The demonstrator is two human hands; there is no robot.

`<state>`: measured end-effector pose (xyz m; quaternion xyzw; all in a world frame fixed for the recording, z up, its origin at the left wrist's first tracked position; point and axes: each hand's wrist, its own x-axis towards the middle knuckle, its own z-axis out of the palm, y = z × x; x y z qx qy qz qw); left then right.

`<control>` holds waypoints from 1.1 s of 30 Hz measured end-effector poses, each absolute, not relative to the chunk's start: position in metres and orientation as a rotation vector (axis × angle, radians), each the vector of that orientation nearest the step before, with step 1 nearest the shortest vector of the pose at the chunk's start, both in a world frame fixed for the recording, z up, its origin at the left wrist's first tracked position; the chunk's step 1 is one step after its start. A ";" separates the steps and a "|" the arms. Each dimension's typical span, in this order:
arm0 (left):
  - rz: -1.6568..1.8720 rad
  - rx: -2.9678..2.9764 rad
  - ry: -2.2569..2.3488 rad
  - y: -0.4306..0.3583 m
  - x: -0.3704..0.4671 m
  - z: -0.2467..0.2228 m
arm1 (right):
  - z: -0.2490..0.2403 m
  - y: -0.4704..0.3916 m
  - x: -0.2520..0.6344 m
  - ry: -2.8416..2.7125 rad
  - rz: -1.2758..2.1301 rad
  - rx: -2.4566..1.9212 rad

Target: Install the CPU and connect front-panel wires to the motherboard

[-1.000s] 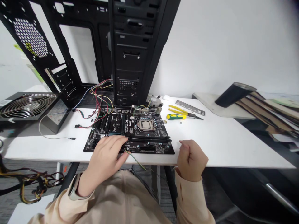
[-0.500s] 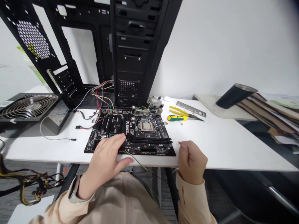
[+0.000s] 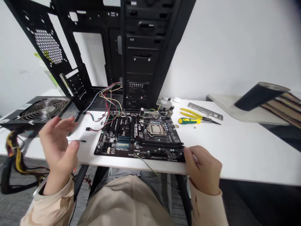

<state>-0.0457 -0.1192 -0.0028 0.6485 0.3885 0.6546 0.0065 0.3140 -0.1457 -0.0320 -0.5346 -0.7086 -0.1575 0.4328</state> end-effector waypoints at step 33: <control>0.994 1.802 2.165 -0.144 -0.100 -0.006 | -0.028 -0.138 0.306 -1.808 -0.641 -1.610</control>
